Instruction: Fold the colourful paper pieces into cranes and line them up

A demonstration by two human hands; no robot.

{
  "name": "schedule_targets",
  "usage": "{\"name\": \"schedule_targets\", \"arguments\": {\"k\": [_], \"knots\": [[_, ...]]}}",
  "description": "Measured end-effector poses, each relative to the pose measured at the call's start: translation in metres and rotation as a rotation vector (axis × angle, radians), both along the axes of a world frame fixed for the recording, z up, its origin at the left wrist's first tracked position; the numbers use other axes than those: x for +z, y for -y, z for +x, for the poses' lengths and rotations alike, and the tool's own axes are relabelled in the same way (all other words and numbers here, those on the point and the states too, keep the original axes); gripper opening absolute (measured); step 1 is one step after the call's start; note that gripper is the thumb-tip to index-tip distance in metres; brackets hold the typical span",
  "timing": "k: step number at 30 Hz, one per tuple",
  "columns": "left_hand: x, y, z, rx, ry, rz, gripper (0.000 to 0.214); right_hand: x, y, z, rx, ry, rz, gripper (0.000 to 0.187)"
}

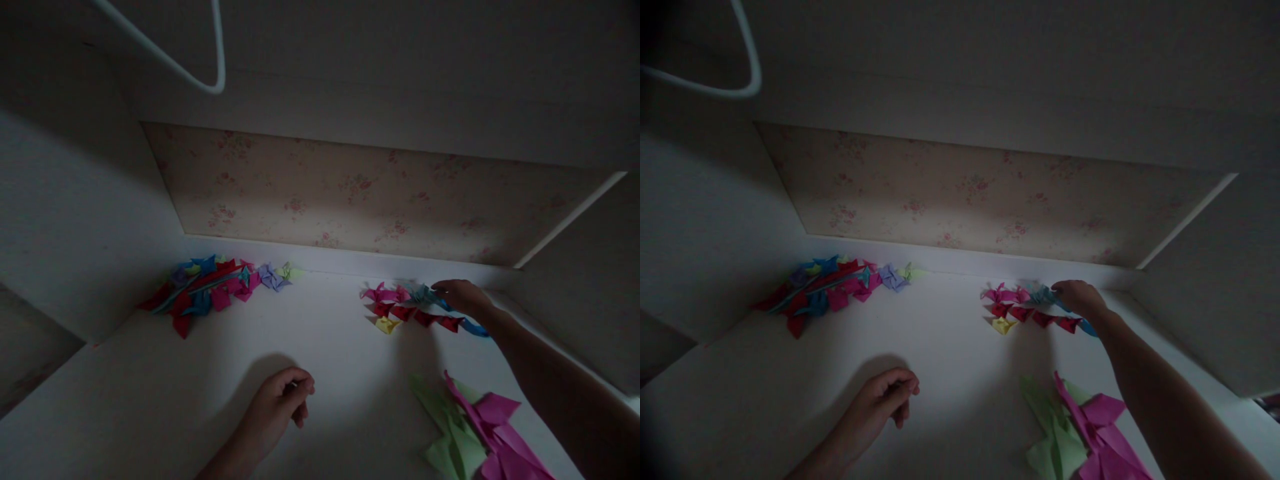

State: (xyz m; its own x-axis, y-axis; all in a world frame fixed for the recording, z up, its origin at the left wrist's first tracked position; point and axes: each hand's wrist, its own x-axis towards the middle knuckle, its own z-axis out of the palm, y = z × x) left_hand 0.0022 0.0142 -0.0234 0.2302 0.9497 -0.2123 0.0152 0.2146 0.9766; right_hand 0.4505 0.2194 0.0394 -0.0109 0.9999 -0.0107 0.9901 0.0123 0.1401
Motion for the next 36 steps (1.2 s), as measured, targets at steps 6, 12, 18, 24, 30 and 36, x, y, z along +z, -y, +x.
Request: {"name": "schedule_targets", "arguments": {"k": [6, 12, 18, 24, 30, 36], "knots": [[0.002, 0.001, 0.001, -0.002, -0.006, 0.005, 0.033, 0.002, -0.003, -0.008, 0.016, 0.037, -0.021, 0.029], [0.005, 0.001, 0.001, -0.002, -0.031, 0.016, 0.033, 0.000, -0.003, -0.020, 0.009, 0.031, -0.029, 0.029], [0.006, 0.000, 0.001, 0.000, -0.031, -0.004, 0.034, 0.002, -0.002, -0.020, -0.004, 0.020, -0.010, 0.036], [0.005, 0.000, 0.001, -0.006, -0.026, -0.001, 0.035, 0.007, 0.001, -0.016, -0.023, 0.014, 0.000, 0.035], [0.004, 0.000, 0.001, -0.006, -0.018, 0.006, 0.033, 0.014, -0.002, -0.034, 0.004, 0.037, 0.111, 0.041], [0.004, 0.000, 0.001, 0.000, -0.031, 0.010, 0.034, 0.004, -0.012, -0.069, 0.130, 0.108, 0.099, 0.037]]}}
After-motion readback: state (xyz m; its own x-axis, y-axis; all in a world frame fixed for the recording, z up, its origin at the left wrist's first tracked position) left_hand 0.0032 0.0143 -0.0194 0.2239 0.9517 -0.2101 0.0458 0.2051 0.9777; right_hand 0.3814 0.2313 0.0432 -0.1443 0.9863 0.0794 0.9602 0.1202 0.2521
